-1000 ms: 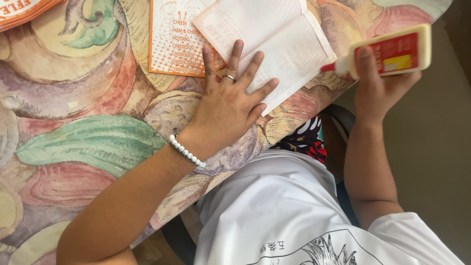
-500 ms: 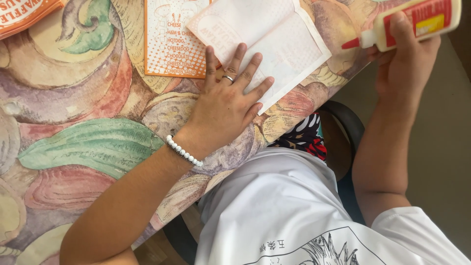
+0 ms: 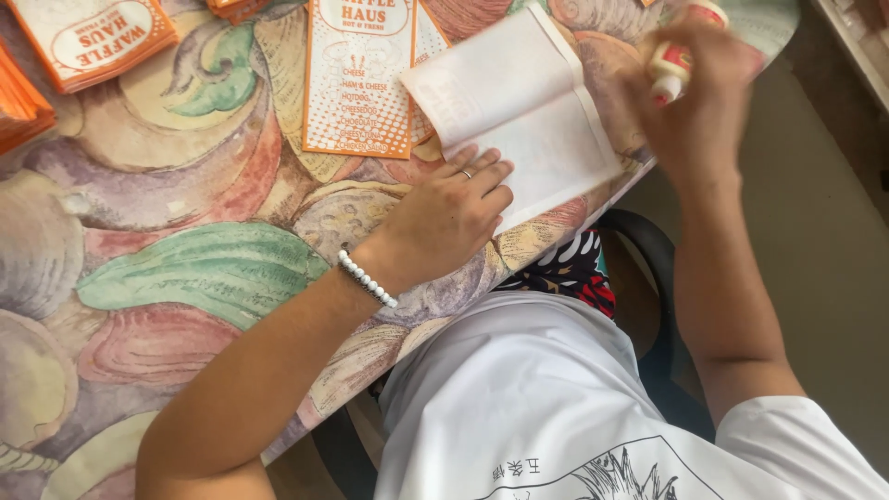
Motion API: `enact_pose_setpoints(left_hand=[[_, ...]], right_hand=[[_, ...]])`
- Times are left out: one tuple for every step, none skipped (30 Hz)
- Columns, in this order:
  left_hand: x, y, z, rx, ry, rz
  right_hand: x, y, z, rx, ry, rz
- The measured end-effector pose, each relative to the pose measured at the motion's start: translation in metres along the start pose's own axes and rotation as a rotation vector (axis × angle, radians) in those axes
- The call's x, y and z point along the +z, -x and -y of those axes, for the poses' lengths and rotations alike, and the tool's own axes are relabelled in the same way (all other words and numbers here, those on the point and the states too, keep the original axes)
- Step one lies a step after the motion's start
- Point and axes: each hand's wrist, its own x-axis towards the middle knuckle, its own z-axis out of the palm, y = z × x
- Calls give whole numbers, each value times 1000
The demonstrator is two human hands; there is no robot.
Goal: Manually applying glue to the edges of paper bags and folding them for assembly.
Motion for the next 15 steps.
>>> enact_pose_setpoints(left_hand=[[-1,0,0,2,-3,-1],[-2,0,0,14,39,14],[-2,-1,0,28,82,28],[-1,0,-1,32,79,27],[0,0,0,30,50,44],[-1,1,1,29,21,60],[2,2,1,24,12,58],[4,2,1,17,2,62],[7,2,1,13,-5,67],[7,2,2,11,-12,65],[6,2,2,26,23,59],[7,1,3,40,58,53],[-6,-1,0,40,55,53],[-19,-3,-4,81,64,-191],[-32,-6,-7,127,71,-435]], right_hand=[[6,-3,13,-2,0,-4],[12,-5,26,111,-169,209],[17,-7,39,215,-340,427],[18,-7,39,214,-338,423],[20,-9,38,271,-413,346],[23,-12,38,327,-488,269],[17,-15,41,317,-493,267],[11,-19,43,437,-723,291],[4,-21,45,558,-951,317],[6,-18,42,550,-954,316],[6,-15,40,519,-933,363],[7,-11,36,488,-912,409],[8,-8,35,486,-914,408],[9,-4,33,443,-813,352],[10,-1,31,399,-712,297]])
